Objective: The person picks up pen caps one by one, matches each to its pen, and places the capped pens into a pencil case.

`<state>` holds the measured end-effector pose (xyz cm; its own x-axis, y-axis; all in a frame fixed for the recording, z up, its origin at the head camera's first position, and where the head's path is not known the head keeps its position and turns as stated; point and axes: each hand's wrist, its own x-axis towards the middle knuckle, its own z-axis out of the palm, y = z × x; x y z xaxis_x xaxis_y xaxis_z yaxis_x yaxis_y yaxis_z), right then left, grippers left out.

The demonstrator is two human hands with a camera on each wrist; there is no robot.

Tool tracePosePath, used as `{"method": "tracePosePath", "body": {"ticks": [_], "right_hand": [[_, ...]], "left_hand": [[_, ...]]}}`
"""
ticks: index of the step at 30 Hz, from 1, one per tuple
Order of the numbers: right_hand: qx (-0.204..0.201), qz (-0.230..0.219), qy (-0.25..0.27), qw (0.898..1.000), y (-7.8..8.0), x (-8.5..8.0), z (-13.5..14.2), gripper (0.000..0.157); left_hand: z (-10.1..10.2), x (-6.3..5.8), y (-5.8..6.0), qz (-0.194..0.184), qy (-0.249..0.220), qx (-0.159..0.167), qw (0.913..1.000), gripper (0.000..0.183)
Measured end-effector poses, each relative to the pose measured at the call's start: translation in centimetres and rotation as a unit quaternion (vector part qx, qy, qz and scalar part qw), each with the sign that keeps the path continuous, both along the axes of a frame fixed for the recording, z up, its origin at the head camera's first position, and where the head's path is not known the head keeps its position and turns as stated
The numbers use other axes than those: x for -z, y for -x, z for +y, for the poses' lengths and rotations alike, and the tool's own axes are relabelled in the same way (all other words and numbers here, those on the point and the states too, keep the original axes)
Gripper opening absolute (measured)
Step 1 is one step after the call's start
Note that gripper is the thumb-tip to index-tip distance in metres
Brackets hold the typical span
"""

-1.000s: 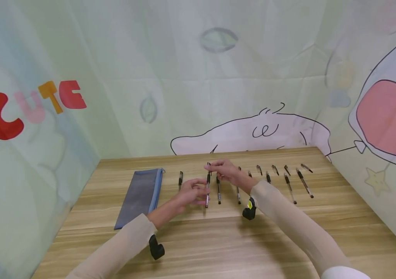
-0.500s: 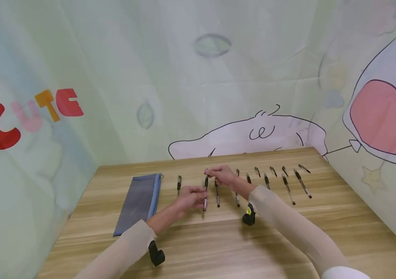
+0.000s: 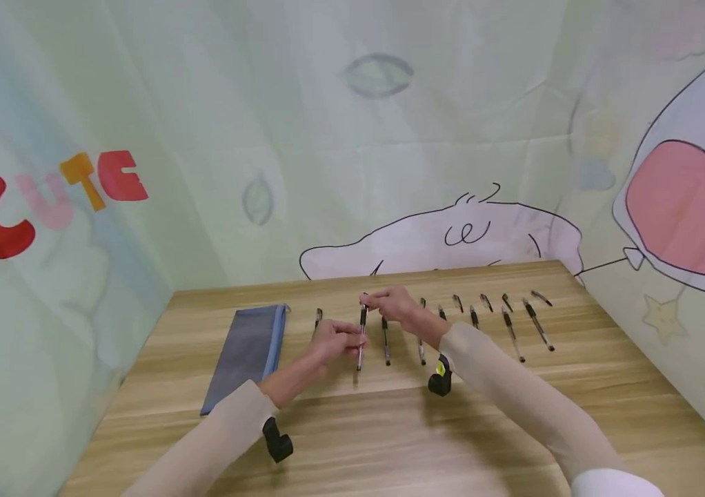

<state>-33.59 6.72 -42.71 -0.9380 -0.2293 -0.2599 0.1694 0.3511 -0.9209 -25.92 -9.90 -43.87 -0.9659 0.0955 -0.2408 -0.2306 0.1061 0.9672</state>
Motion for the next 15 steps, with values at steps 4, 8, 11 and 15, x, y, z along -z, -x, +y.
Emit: {"method": "tracePosePath", "body": {"ticks": [4, 8, 11, 15], "right_hand": [[-0.007, -0.017, 0.015, 1.000, 0.1, -0.4, 0.5, 0.033], [-0.015, -0.020, 0.044, 0.999, 0.1, -0.7, 0.9, 0.036], [-0.017, -0.020, 0.068, 0.997, 0.1, -0.9, 1.1, 0.039], [-0.025, -0.028, 0.086, 0.996, -0.1, -1.1, 1.1, 0.040]], "left_hand": [[0.0, -0.6, 0.3, 0.008, -0.009, 0.012, 0.9999, 0.028], [-0.2, -1.0, 0.5, 0.017, 0.005, 0.038, 0.9991, 0.029], [-0.4, -1.3, 0.6, 0.019, 0.025, 0.055, 0.9980, 0.028], [-0.6, -1.4, 0.7, 0.006, 0.040, 0.070, 0.9967, 0.029]]}}
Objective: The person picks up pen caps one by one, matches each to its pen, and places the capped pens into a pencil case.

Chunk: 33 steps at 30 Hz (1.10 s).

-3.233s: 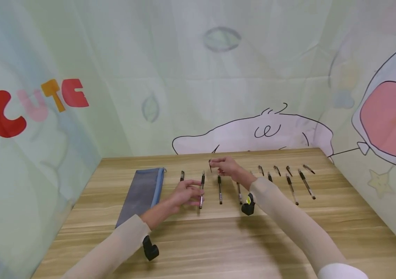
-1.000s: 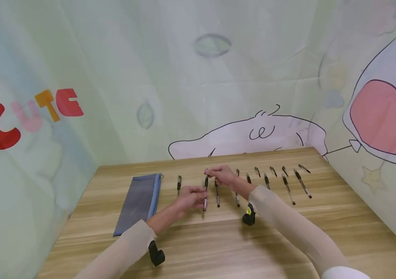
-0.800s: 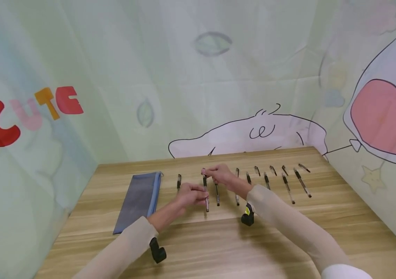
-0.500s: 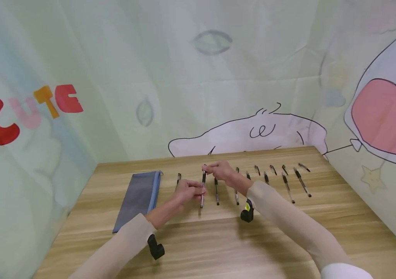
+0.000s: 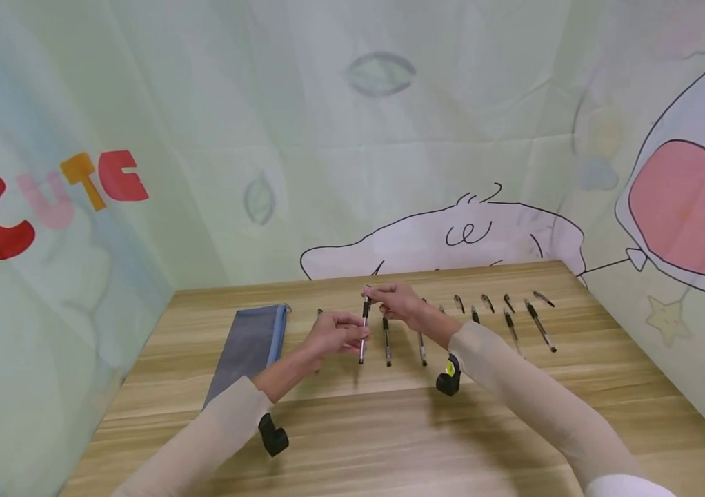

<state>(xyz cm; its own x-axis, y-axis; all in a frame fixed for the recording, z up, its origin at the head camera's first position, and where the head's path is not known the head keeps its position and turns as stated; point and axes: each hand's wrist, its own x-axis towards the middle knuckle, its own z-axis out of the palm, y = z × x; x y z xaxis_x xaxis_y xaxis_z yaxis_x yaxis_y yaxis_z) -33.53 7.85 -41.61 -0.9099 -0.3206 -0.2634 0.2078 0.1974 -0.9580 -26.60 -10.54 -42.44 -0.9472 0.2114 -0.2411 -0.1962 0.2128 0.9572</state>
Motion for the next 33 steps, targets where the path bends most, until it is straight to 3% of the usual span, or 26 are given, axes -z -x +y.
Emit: {"method": "tracePosePath", "body": {"ticks": [6, 17, 27, 33], "right_hand": [[-0.018, 0.002, 0.003, 1.000, -0.4, 0.1, 0.1, 0.031], [-0.027, 0.001, -0.011, 1.000, -0.8, 0.5, 2.0, 0.040], [-0.038, 0.004, -0.029, 0.999, -1.4, 0.6, 5.2, 0.044], [-0.028, -0.002, -0.027, 0.999, -1.3, 0.9, 5.7, 0.044]], "left_hand": [[-0.6, 0.2, -0.4, -0.016, -0.001, 0.001, 0.9999, 0.032], [-2.0, 0.4, -0.3, -0.023, 0.020, -0.066, 0.9974, 0.027], [-2.4, 1.1, 0.3, 0.017, 0.030, -0.111, 0.9933, 0.022], [-2.9, 1.5, 1.0, 0.021, 0.048, -0.130, 0.9901, 0.019]]}}
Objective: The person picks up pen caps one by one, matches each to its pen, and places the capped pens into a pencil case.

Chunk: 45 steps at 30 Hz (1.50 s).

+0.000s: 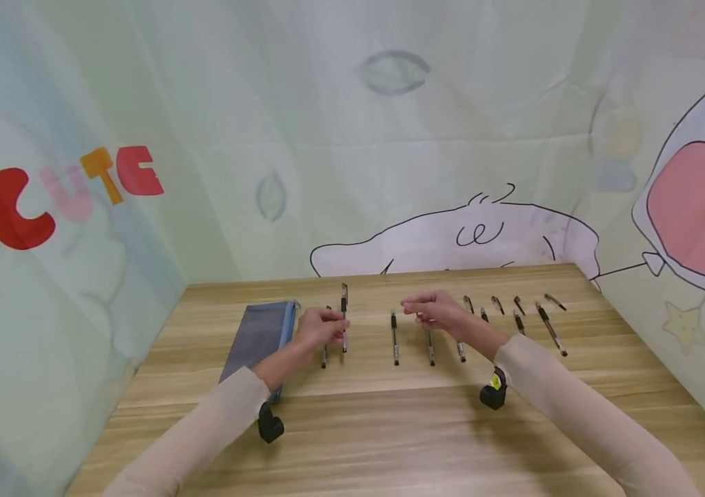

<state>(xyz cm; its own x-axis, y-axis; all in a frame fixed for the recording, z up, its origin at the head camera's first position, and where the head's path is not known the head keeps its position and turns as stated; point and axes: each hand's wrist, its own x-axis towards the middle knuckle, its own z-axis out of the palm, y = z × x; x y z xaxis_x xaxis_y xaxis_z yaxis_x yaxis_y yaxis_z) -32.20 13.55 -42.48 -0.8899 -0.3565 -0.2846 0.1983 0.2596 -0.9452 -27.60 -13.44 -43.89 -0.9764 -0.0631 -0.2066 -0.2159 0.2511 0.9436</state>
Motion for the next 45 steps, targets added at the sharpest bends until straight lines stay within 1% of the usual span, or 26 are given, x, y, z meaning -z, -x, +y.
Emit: {"method": "tracePosePath", "body": {"ticks": [5, 7, 10, 12, 15, 19, 22, 28, 34, 38, 41, 45], "right_hand": [[-0.001, -0.001, 0.000, 1.000, 0.0, 0.5, 0.5, 0.043], [-0.003, -0.001, -0.001, 1.000, 0.0, 0.6, 0.7, 0.042], [-0.002, -0.001, 0.000, 1.000, 0.0, 0.7, 1.0, 0.042], [-0.003, -0.001, 0.002, 1.000, -0.1, 0.6, 1.2, 0.042], [-0.007, -0.002, 0.008, 1.000, -0.3, 0.6, 1.4, 0.040], [-0.020, 0.001, 0.012, 1.000, -0.3, 0.9, 1.7, 0.040], [-0.024, 0.001, 0.011, 1.000, -0.2, 1.0, 1.9, 0.042], [-0.005, -0.010, 0.004, 1.000, 0.0, 0.8, 1.9, 0.042], [0.002, -0.001, -0.015, 1.000, 0.2, 0.6, 2.0, 0.039], [0.000, 0.002, -0.015, 1.000, 0.3, 0.6, 2.2, 0.040], [-0.003, 0.006, -0.018, 1.000, 0.3, 0.6, 2.5, 0.042], [-0.004, 0.010, -0.028, 1.000, 0.1, 0.5, 2.9, 0.042]], "left_hand": [[-0.1, 0.8, 0.5, -0.005, 0.033, 0.000, 0.9995, 0.019], [0.0, 1.2, 0.6, 0.003, 0.048, 0.005, 0.9988, 0.020], [0.2, 1.7, 0.7, 0.024, 0.075, 0.015, 0.9968, 0.021], [0.4, 2.0, 0.7, 0.037, 0.100, 0.022, 0.9940, 0.018], [0.6, 2.3, 0.7, 0.058, 0.143, 0.028, 0.9877, 0.015], [0.7, 2.5, 0.7, 0.064, 0.171, 0.032, 0.9826, 0.018], [0.8, 2.5, 0.6, 0.057, 0.174, 0.036, 0.9825, 0.022], [0.7, 2.5, 0.5, 0.057, 0.172, 0.050, 0.9821, 0.027], [0.3, 2.5, 0.6, 0.055, 0.164, 0.064, 0.9828, 0.031], [0.0, 2.0, 0.8, 0.050, 0.154, 0.051, 0.9854, 0.034], [0.0, 1.4, 0.7, 0.055, 0.146, 0.046, 0.9866, 0.030], [0.6, 1.0, 0.6, 0.063, 0.128, 0.079, 0.9865, 0.022]]}}
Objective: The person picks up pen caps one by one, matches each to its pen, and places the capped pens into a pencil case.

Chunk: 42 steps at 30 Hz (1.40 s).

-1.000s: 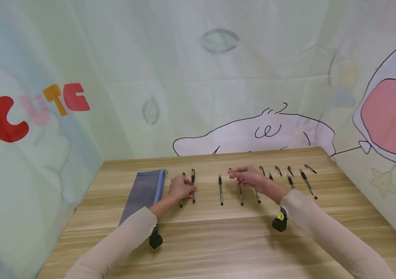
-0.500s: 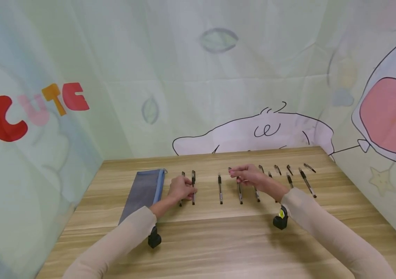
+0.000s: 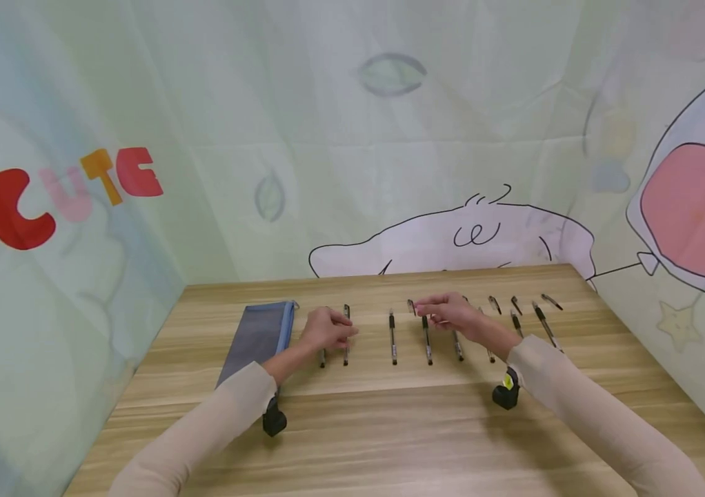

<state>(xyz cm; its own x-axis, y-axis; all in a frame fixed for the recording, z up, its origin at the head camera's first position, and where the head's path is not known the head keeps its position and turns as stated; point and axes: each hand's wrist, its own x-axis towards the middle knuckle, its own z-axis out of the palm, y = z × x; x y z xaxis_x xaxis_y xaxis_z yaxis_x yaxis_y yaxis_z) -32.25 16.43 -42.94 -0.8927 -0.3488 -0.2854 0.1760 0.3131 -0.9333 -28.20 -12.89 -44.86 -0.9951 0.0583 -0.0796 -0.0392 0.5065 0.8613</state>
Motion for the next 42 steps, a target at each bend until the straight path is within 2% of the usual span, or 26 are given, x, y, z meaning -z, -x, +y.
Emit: {"method": "tracePosePath", "body": {"ticks": [8, 12, 16, 20, 23, 25, 27, 32, 35, 38, 42], "right_hand": [[0.002, -0.001, 0.016, 1.000, -0.5, -0.1, 0.9, 0.043], [0.005, -0.005, 0.016, 1.000, -0.5, 0.1, 1.0, 0.043], [0.007, -0.003, 0.011, 1.000, -0.6, 0.3, 1.1, 0.044], [0.009, -0.005, 0.006, 1.000, -0.8, 0.3, 1.3, 0.042], [0.009, -0.004, 0.002, 1.000, -0.9, 0.3, 1.4, 0.042], [0.010, -0.003, 0.003, 1.000, -1.0, 0.3, 1.4, 0.042], [0.010, -0.003, 0.006, 1.000, -1.0, 0.2, 1.5, 0.043], [0.010, -0.006, 0.016, 1.000, -1.1, 0.1, 1.7, 0.043], [0.012, -0.008, 0.015, 1.000, -1.0, 0.1, 1.8, 0.043], [0.015, -0.006, 0.010, 1.000, -1.0, 0.2, 1.8, 0.042], [0.024, -0.003, 0.005, 1.000, -1.0, 0.3, 2.0, 0.041]], "left_hand": [[2.4, 0.1, -0.7, -0.018, -0.024, 0.090, 0.9955, 0.028], [3.0, 0.2, -0.6, -0.045, -0.015, 0.116, 0.9921, 0.033], [3.4, 0.7, -0.2, -0.060, 0.000, 0.113, 0.9918, 0.039], [3.9, 1.3, 0.2, -0.029, 0.028, 0.120, 0.9919, 0.041], [4.4, 1.5, 0.4, 0.000, 0.051, 0.123, 0.9911, 0.025], [4.9, 1.5, 0.5, 0.010, 0.071, 0.118, 0.9905, 0.025], [5.3, 1.5, 0.7, 0.013, 0.092, 0.108, 0.9898, 0.039], [6.2, 1.4, 0.9, 0.004, 0.123, 0.085, 0.9888, 0.027], [6.5, 1.2, 1.0, -0.008, 0.124, 0.078, 0.9891, 0.046], [6.7, 1.0, 1.0, -0.011, 0.118, 0.078, 0.9898, 0.057], [6.8, 0.9, 0.9, 0.002, 0.114, 0.085, 0.9899, 0.060]]}}
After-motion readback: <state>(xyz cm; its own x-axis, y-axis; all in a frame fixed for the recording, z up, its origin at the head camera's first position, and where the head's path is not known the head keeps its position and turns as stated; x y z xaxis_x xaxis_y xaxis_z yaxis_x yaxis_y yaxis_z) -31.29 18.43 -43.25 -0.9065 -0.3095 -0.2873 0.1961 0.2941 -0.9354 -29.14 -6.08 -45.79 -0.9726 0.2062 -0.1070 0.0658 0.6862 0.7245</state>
